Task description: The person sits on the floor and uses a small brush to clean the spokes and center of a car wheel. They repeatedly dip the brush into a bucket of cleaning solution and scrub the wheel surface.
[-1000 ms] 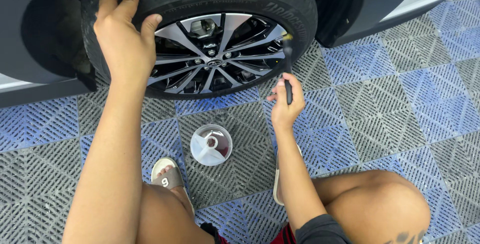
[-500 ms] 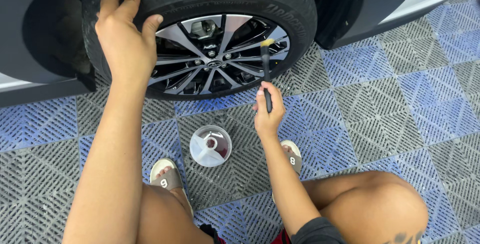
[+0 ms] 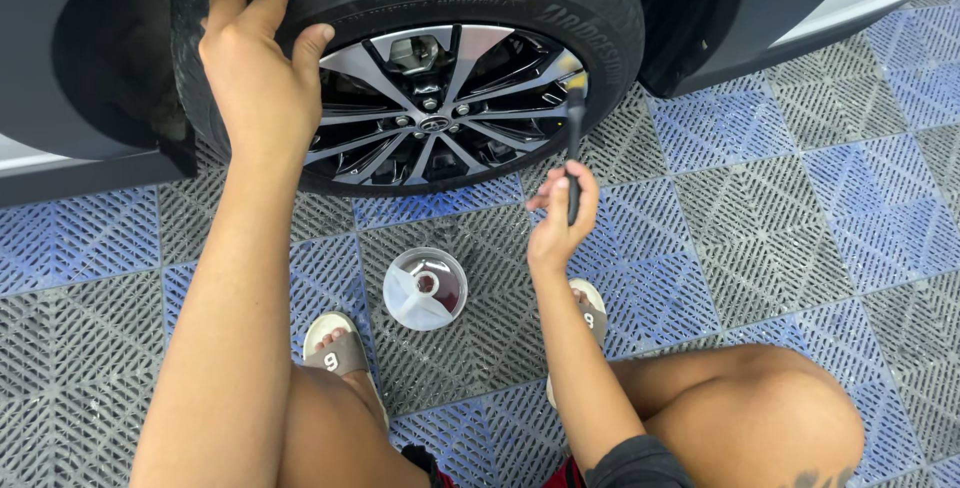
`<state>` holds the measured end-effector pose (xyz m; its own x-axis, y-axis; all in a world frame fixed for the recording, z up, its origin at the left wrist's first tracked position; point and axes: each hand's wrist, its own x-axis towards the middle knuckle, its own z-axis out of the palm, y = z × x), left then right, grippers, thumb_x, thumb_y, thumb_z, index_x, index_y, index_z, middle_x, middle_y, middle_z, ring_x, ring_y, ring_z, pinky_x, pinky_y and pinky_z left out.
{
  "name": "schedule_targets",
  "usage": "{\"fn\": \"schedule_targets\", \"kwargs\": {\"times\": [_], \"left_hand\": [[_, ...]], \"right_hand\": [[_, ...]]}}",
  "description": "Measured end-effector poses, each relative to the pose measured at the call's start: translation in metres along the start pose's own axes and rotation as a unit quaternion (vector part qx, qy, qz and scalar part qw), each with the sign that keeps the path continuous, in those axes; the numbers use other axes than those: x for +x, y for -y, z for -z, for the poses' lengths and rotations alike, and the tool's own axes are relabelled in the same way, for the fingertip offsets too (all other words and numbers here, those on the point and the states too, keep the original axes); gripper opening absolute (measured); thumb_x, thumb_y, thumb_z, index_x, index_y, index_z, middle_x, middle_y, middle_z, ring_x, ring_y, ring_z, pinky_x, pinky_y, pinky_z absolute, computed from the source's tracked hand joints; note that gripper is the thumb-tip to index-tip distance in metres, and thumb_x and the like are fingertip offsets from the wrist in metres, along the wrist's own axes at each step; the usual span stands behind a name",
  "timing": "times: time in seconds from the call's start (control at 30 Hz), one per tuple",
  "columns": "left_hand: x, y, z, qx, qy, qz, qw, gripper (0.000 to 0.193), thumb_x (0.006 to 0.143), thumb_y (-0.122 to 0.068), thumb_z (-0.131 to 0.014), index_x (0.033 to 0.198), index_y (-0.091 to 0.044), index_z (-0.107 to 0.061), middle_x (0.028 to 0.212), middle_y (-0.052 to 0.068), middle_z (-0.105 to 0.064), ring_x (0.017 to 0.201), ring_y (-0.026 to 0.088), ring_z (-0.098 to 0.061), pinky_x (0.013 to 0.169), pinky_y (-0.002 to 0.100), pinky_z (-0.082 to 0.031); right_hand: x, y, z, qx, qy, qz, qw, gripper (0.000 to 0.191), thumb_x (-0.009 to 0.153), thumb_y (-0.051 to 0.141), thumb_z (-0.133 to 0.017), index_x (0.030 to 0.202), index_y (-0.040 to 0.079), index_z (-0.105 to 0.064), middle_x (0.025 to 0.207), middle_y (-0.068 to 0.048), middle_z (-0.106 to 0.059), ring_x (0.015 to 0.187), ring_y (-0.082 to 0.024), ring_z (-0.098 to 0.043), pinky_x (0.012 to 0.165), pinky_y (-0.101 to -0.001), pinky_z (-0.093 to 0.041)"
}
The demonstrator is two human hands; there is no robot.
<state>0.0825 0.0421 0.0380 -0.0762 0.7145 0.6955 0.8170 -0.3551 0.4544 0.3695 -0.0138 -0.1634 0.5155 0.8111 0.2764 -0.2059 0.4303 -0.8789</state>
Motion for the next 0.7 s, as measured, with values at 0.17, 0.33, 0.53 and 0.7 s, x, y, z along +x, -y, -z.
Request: {"fn": "schedule_targets", "kwargs": {"times": [0.17, 0.33, 0.53, 0.7], "left_hand": [[0.000, 0.000, 0.001, -0.006, 0.000, 0.000, 1.000, 0.067, 0.083, 0.000, -0.089, 0.146, 0.001, -0.065, 0.152, 0.027, -0.055, 0.143, 0.049, -0.048, 0.120, 0.047, -0.040], [-0.001, -0.002, 0.004, -0.006, 0.010, 0.001, 1.000, 0.064, 0.085, 0.001, -0.088, 0.144, 0.002, -0.064, 0.154, 0.028, -0.054, 0.146, 0.048, -0.047, 0.122, 0.046, -0.041], [0.005, -0.006, 0.005, 0.008, 0.008, 0.004, 1.000, 0.068, 0.083, 0.002, -0.089, 0.146, 0.002, -0.064, 0.151, 0.031, -0.053, 0.142, 0.049, -0.048, 0.120, 0.046, -0.040], [0.003, -0.014, 0.008, -0.015, 0.002, 0.005, 1.000, 0.061, 0.083, 0.001, -0.090, 0.138, 0.004, -0.064, 0.144, 0.030, -0.055, 0.139, 0.048, -0.050, 0.116, 0.044, -0.043]], "right_hand": [[0.012, -0.004, 0.009, 0.112, 0.021, -0.084, 0.990, 0.029, 0.106, 0.020, -0.054, 0.131, 0.006, -0.055, 0.105, -0.011, -0.064, 0.083, -0.019, -0.063, 0.069, -0.0329, -0.053], [0.013, -0.025, 0.032, 0.397, -0.007, -0.232, 0.888, 0.031, 0.107, 0.032, -0.051, 0.129, 0.012, -0.061, 0.097, -0.009, -0.067, 0.080, -0.022, -0.062, 0.070, -0.0336, -0.050], [0.017, -0.063, 0.041, 0.479, -0.063, -0.324, 0.813, 0.042, 0.108, 0.037, -0.053, 0.121, -0.002, -0.062, 0.109, -0.012, -0.071, 0.092, -0.022, -0.066, 0.079, -0.0342, -0.053], [0.035, -0.079, 0.042, 0.540, -0.063, -0.341, 0.767, 0.045, 0.106, 0.037, -0.052, 0.121, -0.005, -0.061, 0.118, -0.015, -0.070, 0.101, -0.025, -0.068, 0.085, -0.0358, -0.055]]}}
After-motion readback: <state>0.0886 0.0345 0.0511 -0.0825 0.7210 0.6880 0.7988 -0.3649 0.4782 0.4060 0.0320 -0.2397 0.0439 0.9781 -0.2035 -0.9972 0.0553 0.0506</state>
